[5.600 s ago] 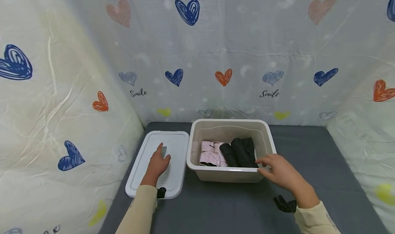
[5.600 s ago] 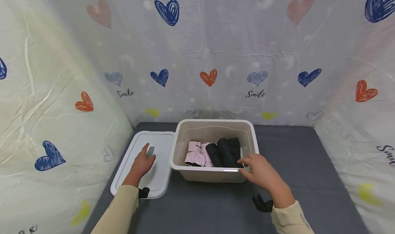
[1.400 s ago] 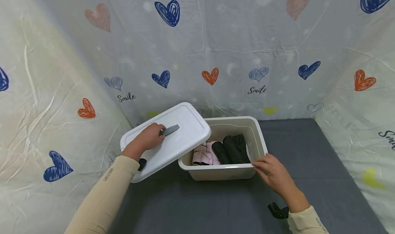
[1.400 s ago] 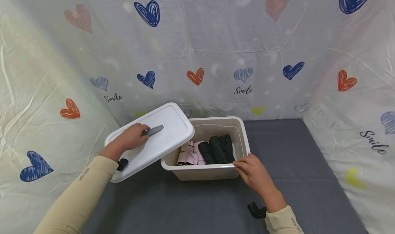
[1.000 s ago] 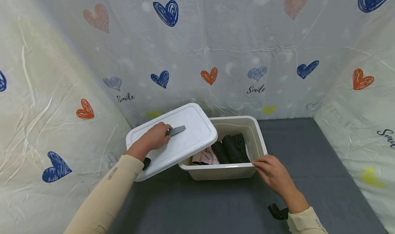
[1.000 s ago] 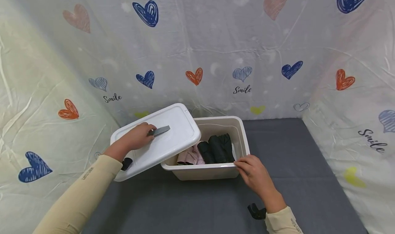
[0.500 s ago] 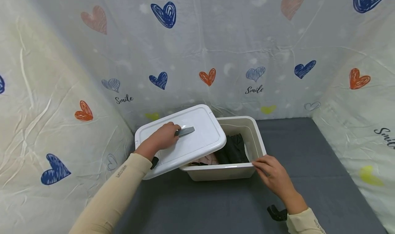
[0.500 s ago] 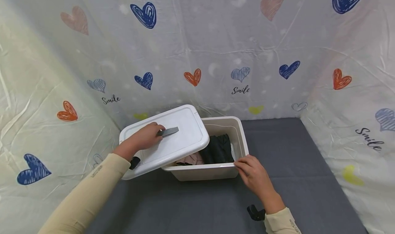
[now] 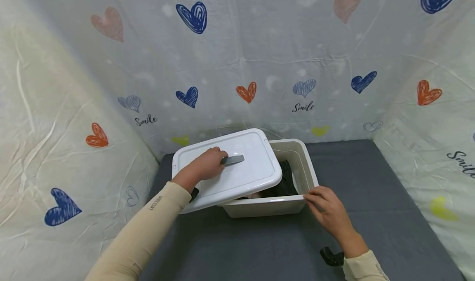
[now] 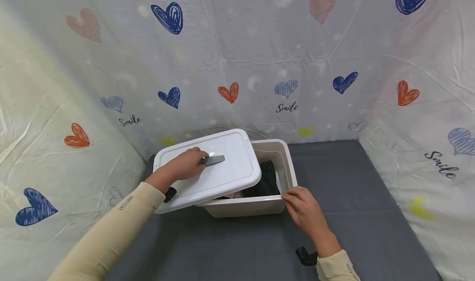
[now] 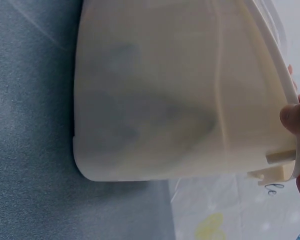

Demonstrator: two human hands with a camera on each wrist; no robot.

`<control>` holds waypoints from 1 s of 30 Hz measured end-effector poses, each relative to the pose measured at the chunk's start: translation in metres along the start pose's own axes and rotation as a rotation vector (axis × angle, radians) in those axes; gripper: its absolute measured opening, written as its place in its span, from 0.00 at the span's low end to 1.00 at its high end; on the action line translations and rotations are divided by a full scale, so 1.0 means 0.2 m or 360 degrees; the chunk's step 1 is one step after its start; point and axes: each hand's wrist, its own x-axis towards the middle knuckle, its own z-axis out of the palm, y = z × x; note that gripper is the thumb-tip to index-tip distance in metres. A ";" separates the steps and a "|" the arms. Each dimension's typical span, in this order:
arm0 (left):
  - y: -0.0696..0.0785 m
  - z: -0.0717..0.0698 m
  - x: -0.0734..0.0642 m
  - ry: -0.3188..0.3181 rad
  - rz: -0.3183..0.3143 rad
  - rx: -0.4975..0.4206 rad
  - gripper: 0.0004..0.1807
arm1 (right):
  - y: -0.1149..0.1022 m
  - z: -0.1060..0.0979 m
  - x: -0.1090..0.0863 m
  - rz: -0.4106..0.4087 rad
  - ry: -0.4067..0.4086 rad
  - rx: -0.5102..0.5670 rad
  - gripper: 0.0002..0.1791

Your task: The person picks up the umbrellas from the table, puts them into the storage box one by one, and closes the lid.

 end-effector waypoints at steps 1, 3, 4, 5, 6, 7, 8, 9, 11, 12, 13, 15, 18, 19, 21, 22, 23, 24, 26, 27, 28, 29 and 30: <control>0.01 0.00 0.01 -0.0007 0.0000 -0.0004 0.21 | 0.00 0.00 0.00 -0.0002 0.0010 0.0004 0.25; 0.03 0.01 0.02 -0.0015 0.0008 -0.0006 0.21 | 0.01 0.00 0.00 -0.0012 0.0040 0.0016 0.23; 0.04 0.01 0.03 -0.0018 0.0013 -0.0009 0.21 | 0.01 0.00 -0.01 -0.0018 0.0056 0.0017 0.23; 0.05 0.01 0.03 -0.0020 0.0019 -0.0011 0.21 | 0.01 0.00 -0.01 -0.0025 0.0073 0.0019 0.23; 0.06 0.01 0.04 -0.0020 0.0025 -0.0011 0.22 | 0.02 0.00 -0.01 -0.0025 0.0083 0.0022 0.23; 0.07 0.01 0.04 -0.0019 0.0032 -0.0008 0.21 | 0.02 0.00 -0.01 -0.0030 0.0097 0.0029 0.22; 0.08 0.01 0.05 -0.0018 0.0040 -0.0007 0.21 | 0.02 0.01 -0.01 -0.0040 0.0114 0.0035 0.21; 0.09 0.01 0.06 -0.0018 0.0047 -0.0005 0.21 | 0.02 0.01 -0.01 -0.0049 0.0131 0.0040 0.21; 0.11 0.02 0.07 -0.0020 0.0060 0.0007 0.21 | 0.02 0.01 -0.01 -0.0060 0.0159 0.0051 0.20; 0.12 0.02 0.08 -0.0022 0.0066 0.0011 0.21 | 0.03 0.01 -0.01 -0.0063 0.0172 0.0057 0.20; 0.13 0.02 0.08 -0.0026 0.0074 0.0015 0.21 | 0.03 0.01 -0.01 -0.0070 0.0189 0.0059 0.19; 0.15 0.02 0.10 -0.0034 0.0091 0.0020 0.21 | 0.03 0.02 -0.01 -0.0069 0.0215 0.0058 0.20; 0.18 0.02 0.12 -0.0042 0.0112 0.0023 0.20 | 0.04 0.02 -0.01 -0.0054 0.0249 0.0061 0.19; 0.18 0.02 0.12 -0.0043 0.0118 0.0027 0.20 | 0.04 0.02 -0.01 -0.0047 0.0259 0.0059 0.20; 0.20 0.03 0.14 -0.0044 0.0125 0.0031 0.20 | 0.04 0.03 -0.02 -0.0028 0.0280 0.0063 0.20; 0.21 0.03 0.14 -0.0046 0.0125 0.0031 0.20 | 0.04 0.03 -0.02 -0.0019 0.0288 0.0061 0.20; 0.22 0.03 0.15 -0.0049 0.0128 0.0033 0.20 | 0.04 0.03 -0.02 -0.0010 0.0294 0.0058 0.20; 0.23 0.03 0.15 -0.0051 0.0132 0.0035 0.20 | 0.05 0.03 -0.02 0.0001 0.0298 0.0055 0.21; 0.24 0.04 0.16 -0.0051 0.0149 0.0040 0.20 | 0.05 0.03 -0.02 0.0017 0.0308 0.0051 0.21; 0.25 0.04 0.16 -0.0051 0.0156 0.0041 0.20 | 0.05 0.03 -0.03 0.0028 0.0315 0.0056 0.21; 0.25 0.04 0.17 -0.0050 0.0165 0.0046 0.20 | 0.04 0.03 -0.03 0.0048 0.0318 0.0053 0.22; 0.26 0.04 0.17 -0.0049 0.0172 0.0044 0.20 | 0.04 0.03 -0.03 0.0073 0.0320 0.0051 0.23; 0.27 0.04 0.17 -0.0047 0.0178 0.0046 0.19 | 0.04 0.03 -0.03 0.0101 0.0322 0.0044 0.25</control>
